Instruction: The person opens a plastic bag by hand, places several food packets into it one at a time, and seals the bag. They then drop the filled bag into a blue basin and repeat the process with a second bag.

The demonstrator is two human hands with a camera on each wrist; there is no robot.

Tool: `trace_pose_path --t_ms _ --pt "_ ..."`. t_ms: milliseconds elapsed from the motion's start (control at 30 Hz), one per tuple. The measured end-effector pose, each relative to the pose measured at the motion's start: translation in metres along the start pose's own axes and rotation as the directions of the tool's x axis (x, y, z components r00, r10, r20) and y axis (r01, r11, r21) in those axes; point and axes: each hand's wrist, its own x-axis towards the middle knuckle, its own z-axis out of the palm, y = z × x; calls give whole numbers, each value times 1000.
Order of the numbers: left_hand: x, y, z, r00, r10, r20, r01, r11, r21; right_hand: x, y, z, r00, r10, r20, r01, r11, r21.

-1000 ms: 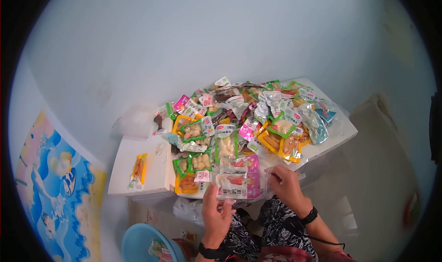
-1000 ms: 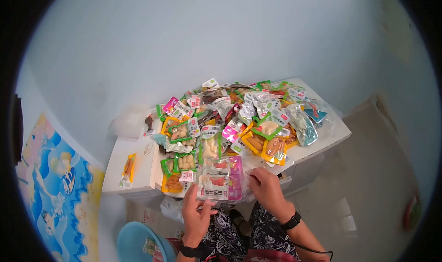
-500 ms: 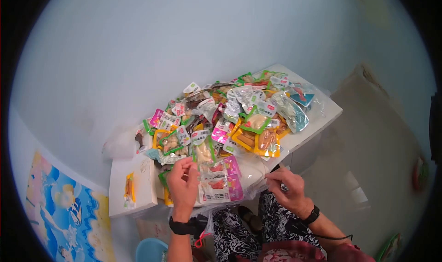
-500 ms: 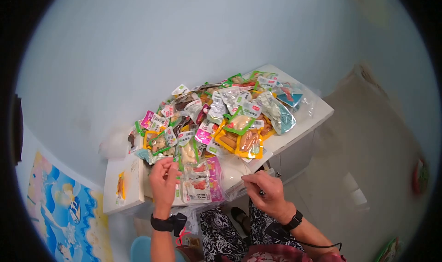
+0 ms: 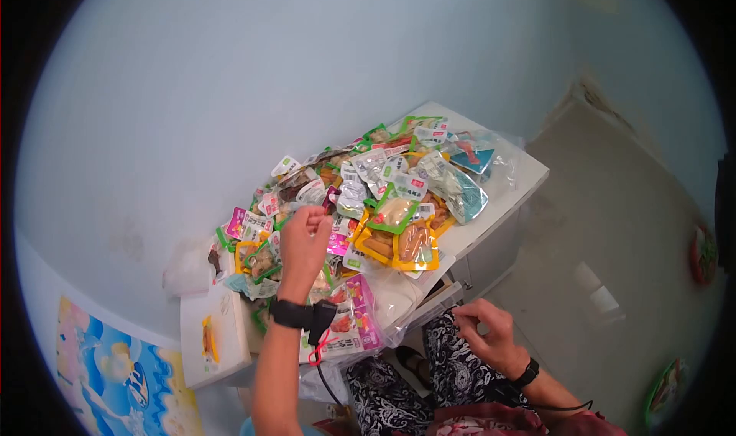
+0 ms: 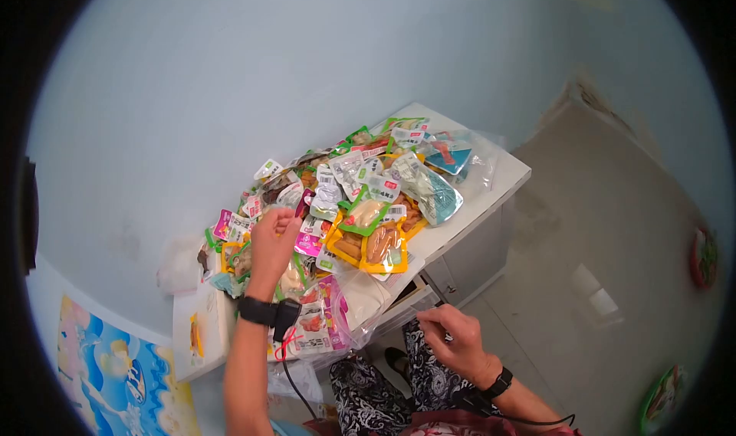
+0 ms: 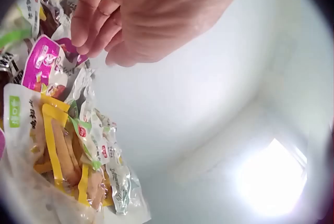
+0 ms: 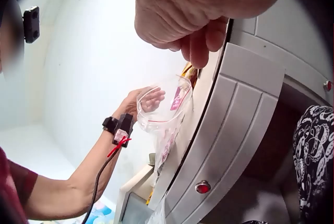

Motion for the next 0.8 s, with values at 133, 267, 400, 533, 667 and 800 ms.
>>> trace_pose_path --t_ms 133,267,400,533,667,800 --pt "45 17 28 986 133 104 -144 984 105 -5 3 -6 998 53 -16 -53 999 11" --pt "75 1 63 971 29 235 -57 992 114 -11 4 -19 995 92 -32 -93 995 -27" --pt "82 11 81 941 -196 276 182 980 76 -24 12 -38 989 116 -90 -121 991 -54" --pt "89 10 102 926 -274 261 268 962 56 -40 15 -59 971 220 -99 -228 970 -84" --pt "90 11 116 958 -249 144 247 968 33 -49 24 -62 945 282 -164 -292 956 -38" --pt "95 -2 115 980 -191 62 195 979 -58 -52 28 -61 931 318 -180 -324 946 -6"
